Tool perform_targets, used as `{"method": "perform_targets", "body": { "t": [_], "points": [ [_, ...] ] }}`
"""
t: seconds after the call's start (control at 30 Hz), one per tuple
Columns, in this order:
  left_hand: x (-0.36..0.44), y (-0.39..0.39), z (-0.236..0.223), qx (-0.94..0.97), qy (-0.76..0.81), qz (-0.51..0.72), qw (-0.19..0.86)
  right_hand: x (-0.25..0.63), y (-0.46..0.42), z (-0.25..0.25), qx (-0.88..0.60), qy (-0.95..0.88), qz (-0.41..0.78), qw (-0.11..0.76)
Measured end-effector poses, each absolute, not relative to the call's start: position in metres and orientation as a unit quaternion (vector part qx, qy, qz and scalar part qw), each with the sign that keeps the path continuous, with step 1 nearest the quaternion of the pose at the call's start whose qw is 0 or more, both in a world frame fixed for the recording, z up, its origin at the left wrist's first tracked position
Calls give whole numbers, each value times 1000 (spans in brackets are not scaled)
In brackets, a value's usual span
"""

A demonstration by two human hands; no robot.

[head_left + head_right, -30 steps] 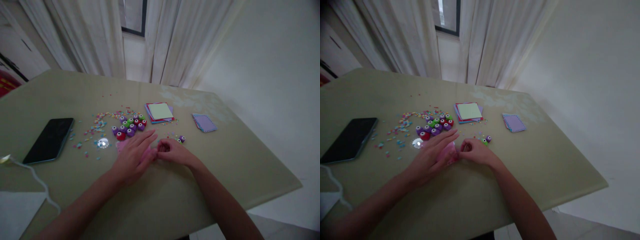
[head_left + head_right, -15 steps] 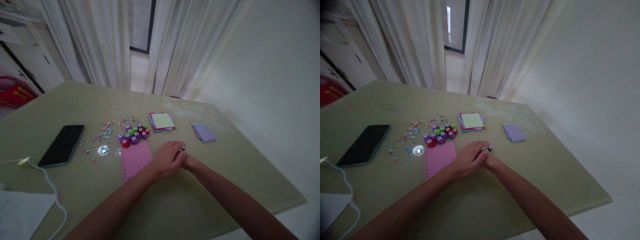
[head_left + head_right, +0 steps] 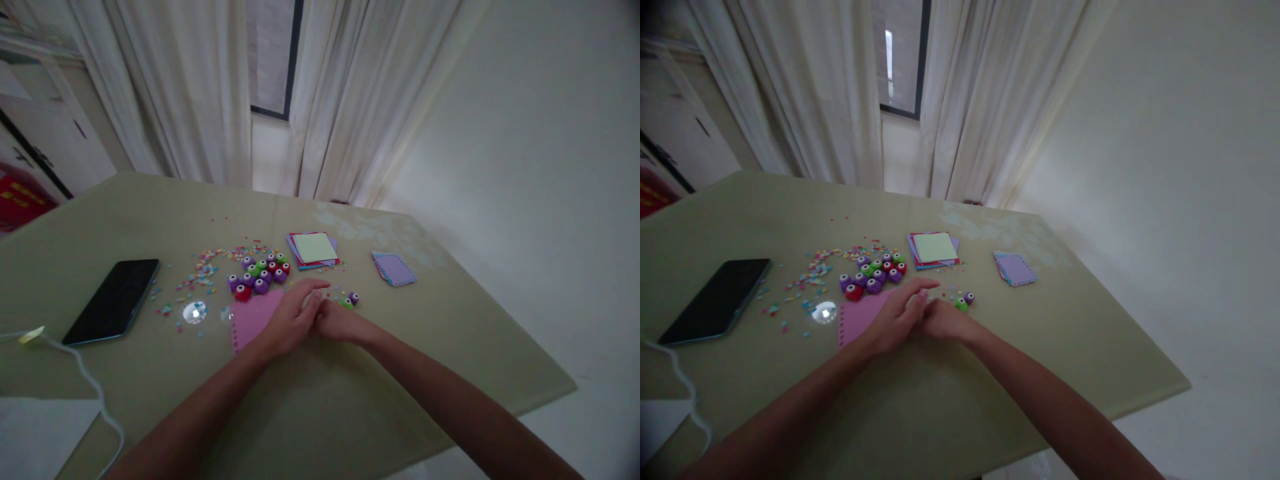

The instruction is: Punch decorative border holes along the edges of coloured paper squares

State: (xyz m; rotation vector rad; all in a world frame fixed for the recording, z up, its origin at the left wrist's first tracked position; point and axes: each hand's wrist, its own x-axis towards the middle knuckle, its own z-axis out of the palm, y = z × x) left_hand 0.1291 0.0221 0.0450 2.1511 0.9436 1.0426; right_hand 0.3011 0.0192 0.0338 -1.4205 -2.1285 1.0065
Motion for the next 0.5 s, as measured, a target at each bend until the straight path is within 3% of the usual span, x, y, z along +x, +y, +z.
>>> {"method": "perform_targets", "body": {
  "t": [0.17, 0.3, 0.5],
  "points": [
    [60, 12, 25, 830, 415, 313, 205, 315, 12, 67, -608, -705, 354, 89],
    [46, 6, 13, 857, 405, 266, 174, 315, 15, 96, -664, -697, 242, 121],
    [48, 1, 19, 897, 347, 223, 162, 276, 27, 90, -600, -751, 211, 177]
  ]
}}
